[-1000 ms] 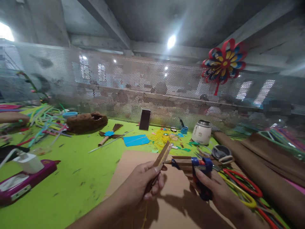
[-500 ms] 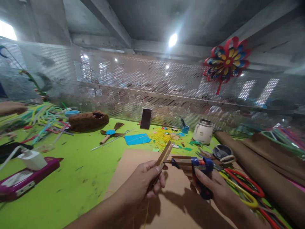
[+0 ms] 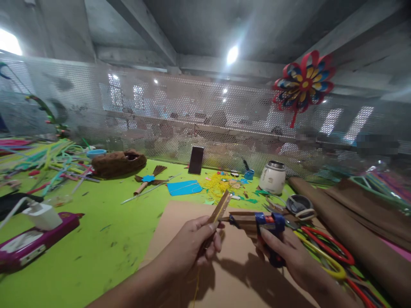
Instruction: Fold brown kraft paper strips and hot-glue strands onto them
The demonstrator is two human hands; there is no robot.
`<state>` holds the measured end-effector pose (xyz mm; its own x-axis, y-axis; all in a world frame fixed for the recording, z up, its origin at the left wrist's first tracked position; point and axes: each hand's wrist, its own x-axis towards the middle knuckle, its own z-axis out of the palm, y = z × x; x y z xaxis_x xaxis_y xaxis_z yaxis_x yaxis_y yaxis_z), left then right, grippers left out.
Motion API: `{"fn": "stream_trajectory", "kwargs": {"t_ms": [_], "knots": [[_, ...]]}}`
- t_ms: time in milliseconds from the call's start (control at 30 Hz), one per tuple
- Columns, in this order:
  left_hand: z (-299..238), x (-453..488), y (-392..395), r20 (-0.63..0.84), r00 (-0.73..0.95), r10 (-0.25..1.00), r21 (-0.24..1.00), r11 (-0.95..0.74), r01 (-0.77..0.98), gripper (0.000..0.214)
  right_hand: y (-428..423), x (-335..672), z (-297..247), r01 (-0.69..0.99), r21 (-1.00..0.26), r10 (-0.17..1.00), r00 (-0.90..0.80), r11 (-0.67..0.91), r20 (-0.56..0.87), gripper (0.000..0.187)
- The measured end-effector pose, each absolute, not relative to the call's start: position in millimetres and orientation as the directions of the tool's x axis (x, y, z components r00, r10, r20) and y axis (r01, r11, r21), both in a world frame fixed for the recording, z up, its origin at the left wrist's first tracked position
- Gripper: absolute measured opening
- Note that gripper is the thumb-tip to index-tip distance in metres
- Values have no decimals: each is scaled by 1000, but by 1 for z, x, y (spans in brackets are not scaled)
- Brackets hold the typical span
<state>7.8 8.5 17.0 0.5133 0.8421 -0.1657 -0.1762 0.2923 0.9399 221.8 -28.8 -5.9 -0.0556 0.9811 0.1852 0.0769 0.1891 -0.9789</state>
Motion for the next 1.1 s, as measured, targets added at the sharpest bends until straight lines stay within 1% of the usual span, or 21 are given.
{"fn": "stream_trajectory", "kwargs": {"t_ms": [100, 167, 200, 267, 333, 400, 467, 567, 633, 733, 767, 833, 900, 967, 1033, 1100], "knots": [[18, 7, 8, -152, 497, 855, 937, 285, -204, 27, -24, 228, -4, -30, -973, 973, 49, 228, 226, 35], [17, 7, 8, -135, 495, 858, 935, 276, -223, 26, -19, 233, -3, -32, -963, 957, 118, 269, 264, 34], [17, 6, 8, -131, 497, 858, 935, 274, -226, 26, -16, 236, -4, 21, -957, 946, 148, 289, 289, 34], [16, 5, 10, -128, 511, 850, 936, 274, -222, 26, -10, 241, -6, 214, -928, 916, 200, 306, 348, 35], [16, 5, 11, -119, 525, 843, 938, 268, -219, 27, -5, 244, -10, 402, -870, 878, 254, 285, 405, 32], [16, 5, 11, -107, 528, 842, 940, 259, -223, 27, 0, 246, -16, 497, -826, 841, 301, 265, 450, 25], [17, 5, 11, -103, 522, 847, 941, 253, -225, 28, 4, 245, -22, 537, -797, 805, 324, 276, 497, 23], [14, 6, 12, -111, 518, 848, 942, 256, -218, 28, 13, 244, -34, 593, -743, 773, 297, 311, 561, 24], [10, 6, 14, -107, 523, 845, 942, 254, -217, 28, 19, 243, -43, 690, -665, 780, 236, 286, 580, 23], [2, 5, 18, -82, 540, 838, 947, 234, -220, 27, 29, 240, -55, 884, -441, 832, 125, 153, 541, 22], [1, 5, 20, -76, 546, 835, 948, 230, -221, 27, 31, 238, -57, 920, -371, 850, 95, 123, 518, 22], [-1, 5, 21, -77, 551, 831, 948, 231, -217, 25, 33, 237, -59, 950, -290, 873, 42, 116, 485, 23], [-1, 5, 20, -93, 537, 838, 951, 234, -200, 23, 31, 237, -59, 953, -269, 881, 5, 139, 473, 24], [1, 5, 19, -103, 520, 848, 956, 229, -183, 22, 27, 239, -58, 947, -275, 882, -17, 165, 471, 27], [4, 6, 16, -100, 516, 851, 960, 218, -174, 21, 22, 242, -54, 934, -296, 871, -30, 199, 490, 35], [7, 7, 13, -88, 517, 851, 966, 200, -165, 19, 16, 243, -46, 906, -349, 851, -25, 242, 525, 39]]}}
